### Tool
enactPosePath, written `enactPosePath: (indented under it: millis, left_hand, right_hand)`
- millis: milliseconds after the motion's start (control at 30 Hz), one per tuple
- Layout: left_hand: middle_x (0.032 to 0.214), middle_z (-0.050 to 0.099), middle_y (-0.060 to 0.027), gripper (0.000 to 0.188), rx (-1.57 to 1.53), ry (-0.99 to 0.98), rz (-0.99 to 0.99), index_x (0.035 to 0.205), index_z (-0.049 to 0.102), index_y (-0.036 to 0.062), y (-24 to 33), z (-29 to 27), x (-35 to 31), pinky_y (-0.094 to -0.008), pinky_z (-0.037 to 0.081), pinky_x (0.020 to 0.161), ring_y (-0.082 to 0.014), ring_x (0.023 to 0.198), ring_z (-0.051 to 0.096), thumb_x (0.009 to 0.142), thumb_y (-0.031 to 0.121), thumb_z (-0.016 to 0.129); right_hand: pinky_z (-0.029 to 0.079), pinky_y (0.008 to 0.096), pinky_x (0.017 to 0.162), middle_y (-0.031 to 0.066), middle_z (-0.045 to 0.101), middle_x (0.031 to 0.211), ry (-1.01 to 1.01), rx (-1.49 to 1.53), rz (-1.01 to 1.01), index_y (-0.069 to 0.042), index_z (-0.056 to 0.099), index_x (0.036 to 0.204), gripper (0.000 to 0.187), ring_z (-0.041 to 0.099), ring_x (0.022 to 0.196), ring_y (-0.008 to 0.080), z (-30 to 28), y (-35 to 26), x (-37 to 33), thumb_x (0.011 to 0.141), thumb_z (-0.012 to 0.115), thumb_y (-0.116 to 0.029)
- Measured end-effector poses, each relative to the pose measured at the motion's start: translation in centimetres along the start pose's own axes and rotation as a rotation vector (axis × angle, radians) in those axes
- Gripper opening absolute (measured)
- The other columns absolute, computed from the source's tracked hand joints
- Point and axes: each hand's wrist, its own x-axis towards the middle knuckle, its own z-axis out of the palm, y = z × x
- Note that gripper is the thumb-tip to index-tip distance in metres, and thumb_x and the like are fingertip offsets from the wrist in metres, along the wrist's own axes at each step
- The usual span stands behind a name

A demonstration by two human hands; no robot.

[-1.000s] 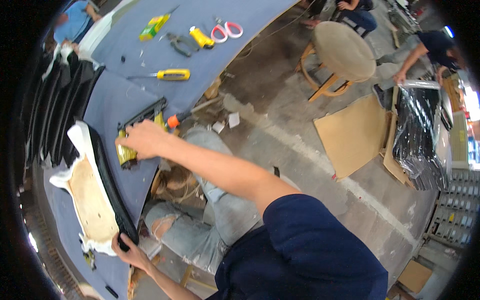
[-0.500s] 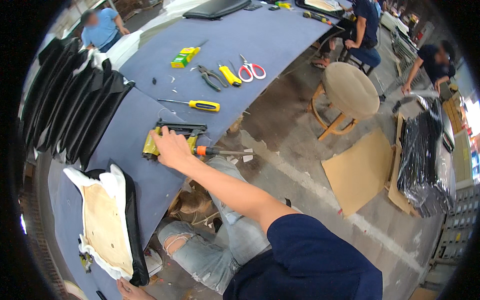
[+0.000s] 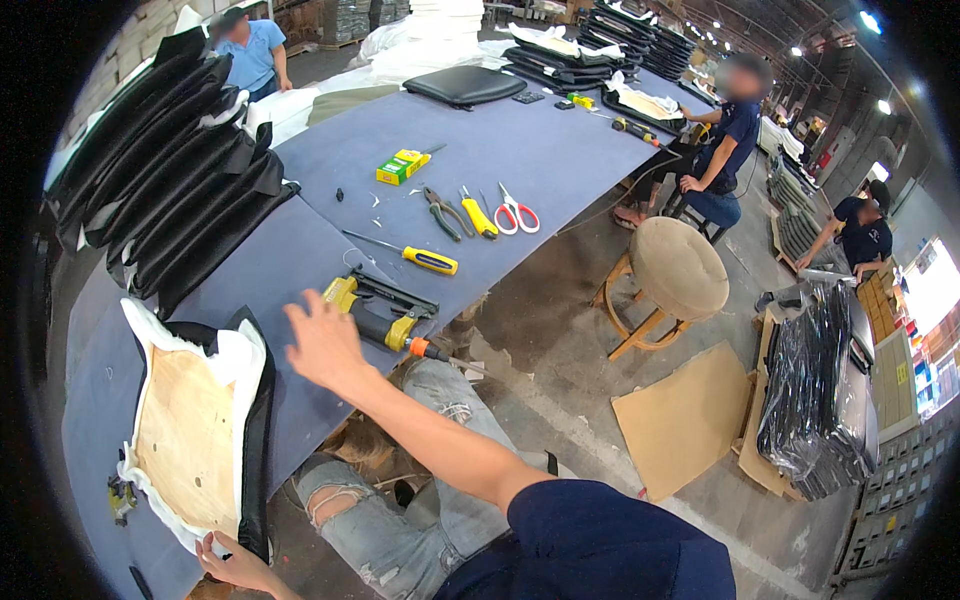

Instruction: The person attaches a black trim strip to a beige seat panel using a yellow staple gun and a screwdriver. They repeatedly staple the trim along the edges, adjust the panel, and use the screwdriver to press or align parts.

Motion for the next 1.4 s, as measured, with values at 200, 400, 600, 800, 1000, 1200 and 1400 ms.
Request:
enactPosePath:
  millis: [200,400,600,800,1000,1200,1400]
  left_hand:
    - [0.120,0.068,-0.0180,0.024,-0.067,0.004,0.048,0.105,0.072,-0.0003,-1.0,0.6,0.1,-0.0489,0.048,0.101,-0.0347,0.121,0.061,0.101,0.023,0.070]
    - [0.118,0.068,-0.0178,0.027,-0.081,-0.010,0.045,0.106,0.072,-0.0009,-1.0,1.0,0.8,-0.0481,0.048,0.100,-0.0344,0.117,0.061,0.102,0.026,0.069]
    - [0.093,0.066,-0.0257,0.022,-0.159,-0.001,0.071,0.097,0.069,-0.0064,-2.6,0.2,3.5,-0.0543,0.050,0.089,-0.0427,0.092,0.061,0.095,0.015,0.066]
    - [0.121,0.063,-0.0278,0.048,0.230,0.277,0.456,0.129,0.056,-0.0111,-2.4,-0.7,4.7,-0.0565,0.045,0.106,-0.0455,0.115,0.060,0.100,0.025,0.067]
    - [0.149,0.052,-0.0218,0.033,-0.341,-0.316,0.396,0.128,0.062,-0.0036,9.3,-0.5,3.5,-0.0499,0.034,0.118,-0.0381,0.141,0.046,0.102,0.017,0.065]
    - [0.129,0.061,-0.0181,0.025,-0.834,-0.781,0.190,0.125,0.060,-0.0031,15.4,1.5,-0.8,-0.0424,0.047,0.101,-0.0306,0.119,0.058,0.107,0.014,0.054]
    - [0.141,0.053,-0.0173,0.036,-0.845,-0.624,0.196,0.139,0.052,-0.0043,15.4,0.6,-2.3,-0.0423,0.049,0.103,-0.0300,0.124,0.057,0.107,0.014,0.053]
  right_hand:
    - [0.058,0.0548,0.082,0.0237,0.072,0.106,-0.254,0.155,0.086,0.001,0.070,0.118,0.043,0.072,0.095,0.0436,5.3,-4.7,4.8,0.092,0.067,-0.034]
    - [0.058,0.0551,0.080,0.0278,0.074,0.094,-0.225,0.162,0.120,0.003,0.075,0.090,0.041,0.072,0.091,0.0469,7.9,-2.9,2.9,0.094,0.068,-0.038]
    - [0.056,0.0561,0.081,0.0256,0.072,0.100,-0.358,0.278,0.018,0.004,0.071,0.105,0.037,0.069,0.095,0.0467,1.4,-2.1,-4.9,0.099,0.062,-0.031]
    - [0.055,0.0526,0.089,0.0223,0.070,0.113,-0.414,0.419,0.056,0.005,0.067,0.121,0.038,0.066,0.106,0.0439,-1.6,-1.7,-12.2,0.093,0.067,-0.021]
    - [0.051,0.0533,0.091,0.0293,0.068,0.111,-0.217,0.557,0.121,0.005,0.052,0.144,0.058,0.064,0.105,0.0479,3.6,0.8,-16.6,0.093,0.066,-0.019]
    - [0.050,0.0525,0.078,0.0336,0.066,0.093,-0.254,0.578,0.142,0.008,0.050,0.140,0.053,0.065,0.089,0.0500,4.4,0.8,-16.8,0.098,0.064,-0.022]
    - [0.048,0.0535,0.072,0.0318,0.064,0.086,-0.237,0.602,0.168,0.004,0.052,0.137,0.045,0.064,0.082,0.0496,4.6,0.4,-16.9,0.105,0.059,-0.026]
